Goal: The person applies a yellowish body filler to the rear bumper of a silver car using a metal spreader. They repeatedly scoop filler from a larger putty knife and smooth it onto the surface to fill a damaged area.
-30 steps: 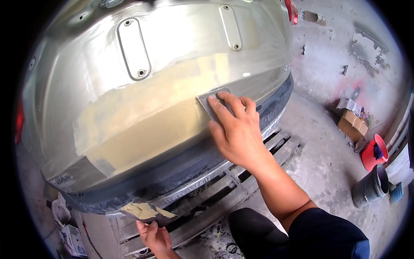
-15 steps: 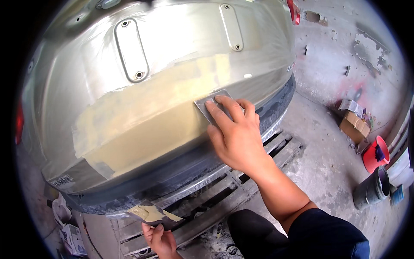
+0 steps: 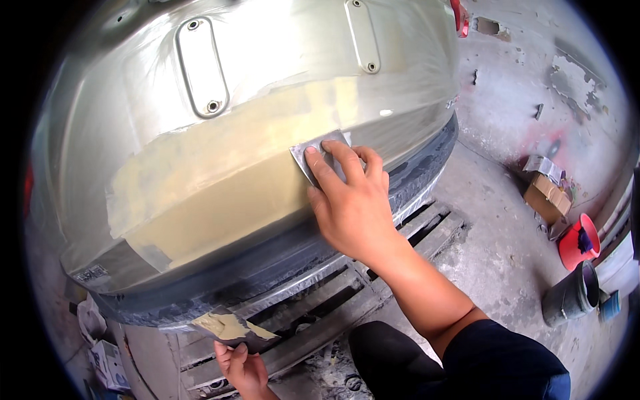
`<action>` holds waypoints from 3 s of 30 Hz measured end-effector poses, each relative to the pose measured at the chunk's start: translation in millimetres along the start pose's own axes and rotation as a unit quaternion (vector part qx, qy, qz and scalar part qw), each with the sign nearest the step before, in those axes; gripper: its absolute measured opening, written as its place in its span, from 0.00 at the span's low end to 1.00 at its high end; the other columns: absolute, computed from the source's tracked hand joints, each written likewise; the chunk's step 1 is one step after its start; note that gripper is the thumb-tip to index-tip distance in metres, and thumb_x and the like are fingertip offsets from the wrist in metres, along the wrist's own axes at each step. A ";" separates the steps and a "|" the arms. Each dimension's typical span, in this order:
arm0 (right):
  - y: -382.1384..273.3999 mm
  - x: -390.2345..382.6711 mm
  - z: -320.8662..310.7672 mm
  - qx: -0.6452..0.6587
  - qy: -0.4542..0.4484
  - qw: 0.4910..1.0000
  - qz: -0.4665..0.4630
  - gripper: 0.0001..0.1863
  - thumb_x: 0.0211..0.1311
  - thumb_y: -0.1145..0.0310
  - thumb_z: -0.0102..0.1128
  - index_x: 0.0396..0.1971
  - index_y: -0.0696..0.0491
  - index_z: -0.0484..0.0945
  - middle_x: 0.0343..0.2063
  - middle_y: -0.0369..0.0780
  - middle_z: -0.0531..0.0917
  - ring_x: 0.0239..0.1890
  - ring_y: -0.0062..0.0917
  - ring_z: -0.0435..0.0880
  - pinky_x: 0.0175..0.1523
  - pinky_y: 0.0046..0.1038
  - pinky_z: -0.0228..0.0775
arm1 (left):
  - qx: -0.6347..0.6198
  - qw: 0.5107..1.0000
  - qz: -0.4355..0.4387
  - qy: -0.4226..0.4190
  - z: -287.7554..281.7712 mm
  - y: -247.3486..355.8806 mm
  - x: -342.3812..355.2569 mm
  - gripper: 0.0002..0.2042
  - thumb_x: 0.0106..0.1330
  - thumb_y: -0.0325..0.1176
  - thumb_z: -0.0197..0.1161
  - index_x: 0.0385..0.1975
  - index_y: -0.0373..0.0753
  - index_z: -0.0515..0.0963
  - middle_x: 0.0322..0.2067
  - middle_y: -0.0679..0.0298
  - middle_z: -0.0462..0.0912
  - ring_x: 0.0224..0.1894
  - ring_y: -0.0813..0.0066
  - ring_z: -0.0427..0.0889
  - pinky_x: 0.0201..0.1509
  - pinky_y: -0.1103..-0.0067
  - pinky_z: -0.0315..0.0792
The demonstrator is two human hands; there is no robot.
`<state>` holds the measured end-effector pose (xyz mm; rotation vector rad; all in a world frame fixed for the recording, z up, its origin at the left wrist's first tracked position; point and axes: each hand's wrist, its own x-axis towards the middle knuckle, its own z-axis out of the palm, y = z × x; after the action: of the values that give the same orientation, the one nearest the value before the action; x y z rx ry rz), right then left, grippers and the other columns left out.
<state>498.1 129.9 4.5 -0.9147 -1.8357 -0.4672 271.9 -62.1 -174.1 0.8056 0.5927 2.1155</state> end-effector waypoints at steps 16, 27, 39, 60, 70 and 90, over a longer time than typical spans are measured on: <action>3.7 -30.2 20.9 0.012 -0.004 1.000 -0.002 0.28 0.57 0.70 0.66 0.61 0.51 0.78 0.62 0.44 0.75 0.59 0.54 0.68 0.56 0.49 0.64 | 0.002 0.999 -0.009 0.031 -3.5 1.5 -0.8 0.27 0.63 0.19 0.59 0.65 0.33 0.67 0.58 0.57 0.79 0.58 0.63 0.81 0.65 0.63 0.76; 7.5 -61.5 29.8 0.011 -0.052 0.998 0.016 0.30 0.56 0.70 0.68 0.62 0.50 0.78 0.62 0.44 0.73 0.59 0.53 0.68 0.60 0.49 0.64 | -0.007 0.999 -0.017 0.028 0.0 1.4 -3.3 0.27 0.63 0.18 0.58 0.65 0.33 0.68 0.58 0.57 0.80 0.59 0.63 0.81 0.65 0.64 0.76; 5.3 -71.5 1.9 0.021 -0.147 0.988 0.045 0.29 0.55 0.71 0.68 0.60 0.51 0.79 0.61 0.44 0.74 0.58 0.50 0.69 0.61 0.49 0.65 | -0.023 0.999 -0.022 0.007 23.5 3.6 -13.8 0.28 0.64 0.18 0.57 0.67 0.34 0.65 0.60 0.57 0.78 0.61 0.64 0.80 0.67 0.65 0.75; 2.9 -70.1 -32.9 0.204 -0.116 0.971 -0.051 0.29 0.60 0.67 0.69 0.63 0.54 0.77 0.64 0.47 0.72 0.62 0.52 0.69 0.67 0.51 0.63 | -0.030 0.999 0.005 0.041 65.3 32.3 -40.5 0.27 0.74 0.20 0.53 0.72 0.34 0.59 0.65 0.54 0.74 0.64 0.63 0.77 0.68 0.65 0.74; 14.6 13.1 -18.5 0.007 -0.051 0.993 0.102 0.27 0.68 0.62 0.58 0.65 0.54 0.74 0.66 0.47 0.70 0.61 0.54 0.68 0.61 0.55 0.67 | -0.021 0.997 0.009 0.073 59.8 35.9 -33.7 0.27 0.74 0.20 0.54 0.72 0.35 0.59 0.64 0.53 0.75 0.64 0.62 0.78 0.67 0.64 0.76; 13.9 13.5 -26.1 0.006 -0.024 0.986 0.164 0.26 0.66 0.61 0.60 0.62 0.56 0.78 0.60 0.51 0.73 0.59 0.53 0.71 0.62 0.50 0.69 | -0.019 0.996 0.001 0.090 40.1 32.6 -18.6 0.28 0.74 0.22 0.56 0.73 0.37 0.59 0.64 0.55 0.75 0.63 0.62 0.78 0.64 0.61 0.78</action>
<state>521.5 126.6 26.8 -1.2024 -1.6851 -0.2309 293.2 -90.5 -132.2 0.5992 0.6446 2.2092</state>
